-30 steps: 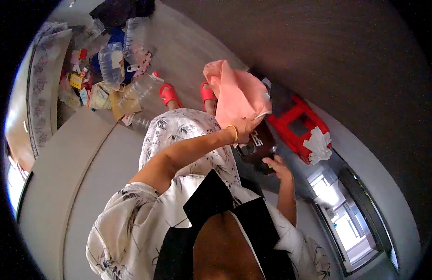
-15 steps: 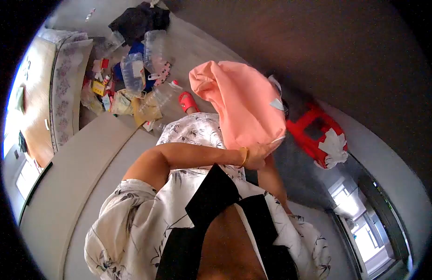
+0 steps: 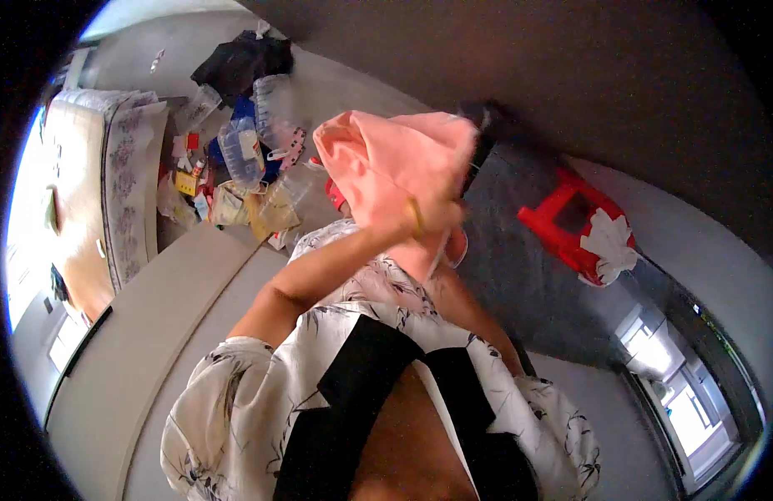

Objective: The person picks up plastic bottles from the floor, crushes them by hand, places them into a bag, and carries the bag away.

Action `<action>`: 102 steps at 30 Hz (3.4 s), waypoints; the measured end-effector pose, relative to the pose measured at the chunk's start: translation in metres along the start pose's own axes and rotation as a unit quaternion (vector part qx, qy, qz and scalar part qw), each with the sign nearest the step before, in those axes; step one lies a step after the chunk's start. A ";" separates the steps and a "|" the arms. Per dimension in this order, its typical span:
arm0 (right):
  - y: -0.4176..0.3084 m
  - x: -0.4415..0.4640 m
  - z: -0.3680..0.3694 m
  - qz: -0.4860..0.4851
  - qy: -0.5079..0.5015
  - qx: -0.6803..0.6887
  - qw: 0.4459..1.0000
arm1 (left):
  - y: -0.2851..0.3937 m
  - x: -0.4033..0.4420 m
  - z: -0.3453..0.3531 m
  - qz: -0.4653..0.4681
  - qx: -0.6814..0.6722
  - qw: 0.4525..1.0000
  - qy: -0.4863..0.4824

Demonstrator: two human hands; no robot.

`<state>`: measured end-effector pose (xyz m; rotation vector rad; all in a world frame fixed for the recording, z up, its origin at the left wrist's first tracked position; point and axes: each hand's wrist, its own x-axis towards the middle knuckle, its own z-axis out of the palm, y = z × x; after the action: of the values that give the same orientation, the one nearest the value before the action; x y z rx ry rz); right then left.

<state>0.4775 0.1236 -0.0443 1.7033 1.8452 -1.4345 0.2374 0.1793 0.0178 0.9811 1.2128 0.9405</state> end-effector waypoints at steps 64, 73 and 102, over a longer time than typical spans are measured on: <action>-0.053 0.100 -0.025 -0.188 0.040 -0.102 0.976 | 0.083 -0.085 -0.081 -0.096 -0.215 0.967 -0.095; 0.010 0.040 -0.101 -0.291 0.274 -0.350 0.847 | 0.041 -0.028 -0.081 0.034 0.043 0.996 -0.064; 0.050 0.244 -0.023 0.031 0.134 -0.379 0.915 | -0.198 0.013 -0.124 -0.226 -0.431 0.823 0.293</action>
<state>0.4607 0.2837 -0.2356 1.5461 2.0651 -0.3466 0.1259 0.1426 -0.1849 -0.3492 1.2222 1.2572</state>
